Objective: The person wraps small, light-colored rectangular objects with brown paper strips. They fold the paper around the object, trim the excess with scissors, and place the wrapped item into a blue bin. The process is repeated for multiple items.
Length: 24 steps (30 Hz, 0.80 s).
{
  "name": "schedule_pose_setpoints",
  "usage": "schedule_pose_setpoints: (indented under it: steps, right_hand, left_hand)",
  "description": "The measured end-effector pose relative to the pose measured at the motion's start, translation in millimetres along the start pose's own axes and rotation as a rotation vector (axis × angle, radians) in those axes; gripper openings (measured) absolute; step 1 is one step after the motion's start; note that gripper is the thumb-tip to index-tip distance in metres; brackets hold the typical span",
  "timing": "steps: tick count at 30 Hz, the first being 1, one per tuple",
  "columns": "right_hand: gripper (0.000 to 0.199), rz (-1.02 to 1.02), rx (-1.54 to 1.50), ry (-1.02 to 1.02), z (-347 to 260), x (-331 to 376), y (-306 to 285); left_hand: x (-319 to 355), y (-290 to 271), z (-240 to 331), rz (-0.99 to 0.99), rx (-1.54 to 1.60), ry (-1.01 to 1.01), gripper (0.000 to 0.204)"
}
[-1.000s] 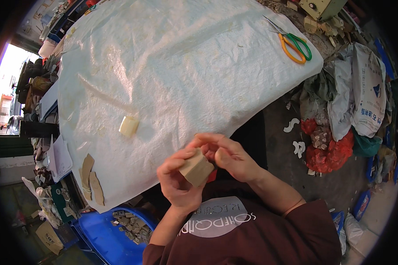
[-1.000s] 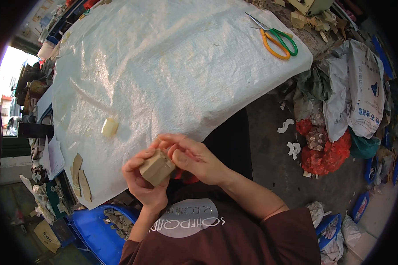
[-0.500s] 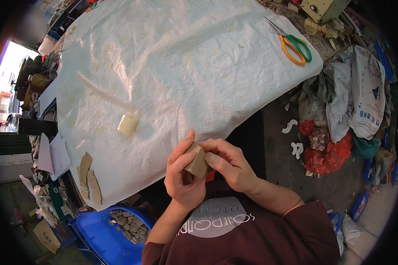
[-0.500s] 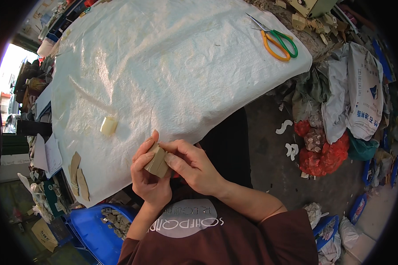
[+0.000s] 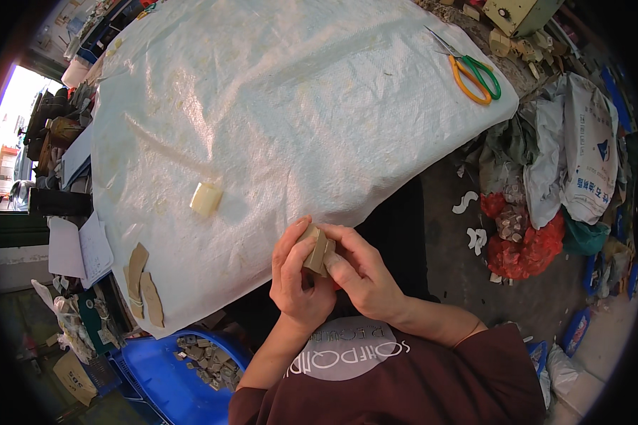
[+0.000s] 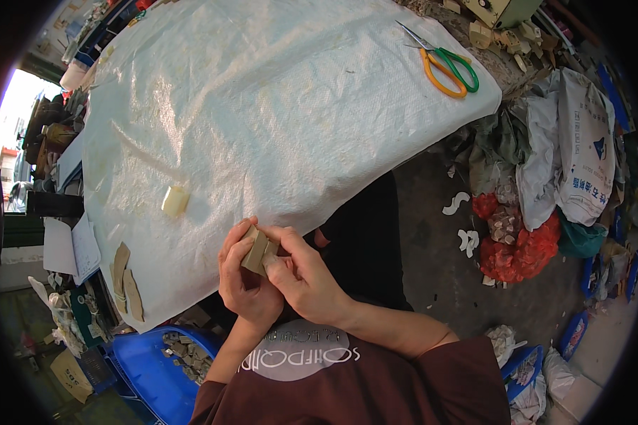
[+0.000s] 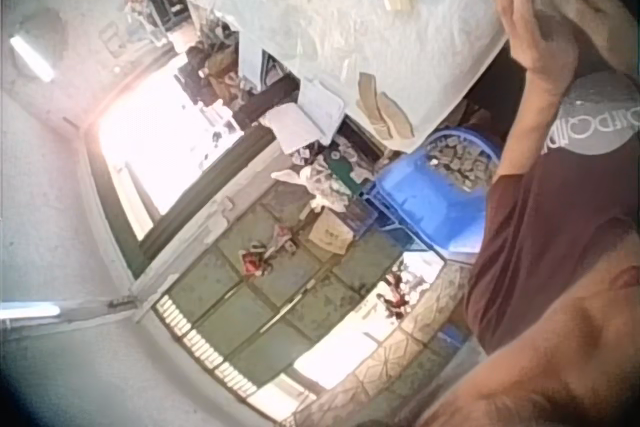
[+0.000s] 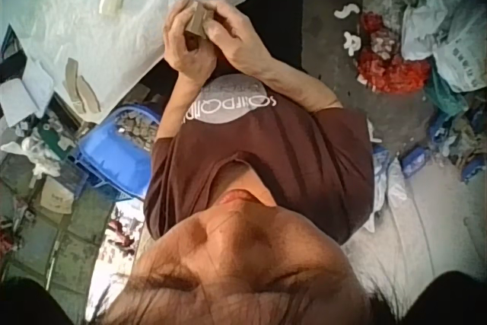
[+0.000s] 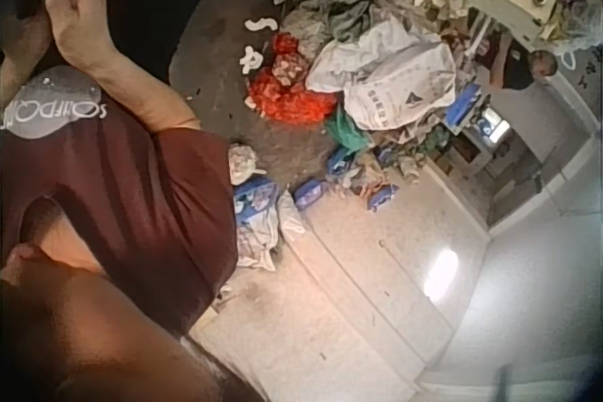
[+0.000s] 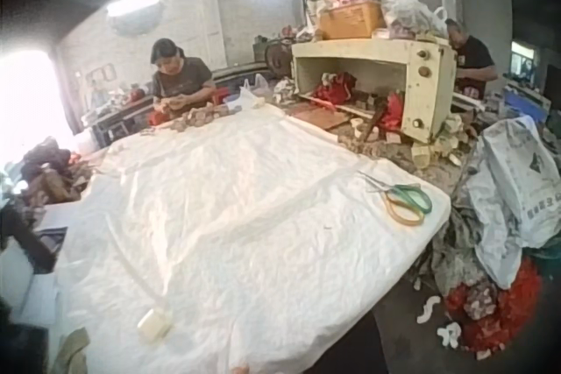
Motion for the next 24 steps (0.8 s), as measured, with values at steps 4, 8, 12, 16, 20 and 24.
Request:
schedule_pose_setpoints:
  steps: [4, 8, 12, 16, 20, 24]
  right_hand:
    - [0.042, -0.028, -0.02, -0.017, 2, 0, 6]
    - [0.051, -0.04, 0.069, -0.048, 2, 1, 8]
    - [0.059, -0.057, 0.15, -0.056, 6, 0, 8]
    - [0.064, -0.048, 0.356, -0.054, -5, -2, 10]
    - [0.064, -0.158, 0.374, -0.018, -9, -7, 0]
    - [0.062, -0.114, 0.503, -0.196, -28, -11, -25]
  left_hand:
    - [0, -2, 2, 0.007, -0.05, 0.005, 0.041]
    - [2, -1, -2, 0.003, -0.026, -0.019, 0.042]
    - [4, 0, -7, 0.002, -0.004, -0.045, 0.044]
    - [6, 3, -16, -0.079, 0.072, -0.112, 0.046]
    - [19, 7, -52, 0.034, 0.742, -0.495, 0.047]
    - [19, 17, -58, 0.003, 1.206, -0.549, 0.054]
Point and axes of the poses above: each hand's wrist, its own x-axis away from the middle knuckle, its own y-axis out of the palm, z = x × y, the point moved 10 cm from there along -x, towards the middle knuckle, and after that the axes turned 14 degrees about -z, right-handed, at the moved point
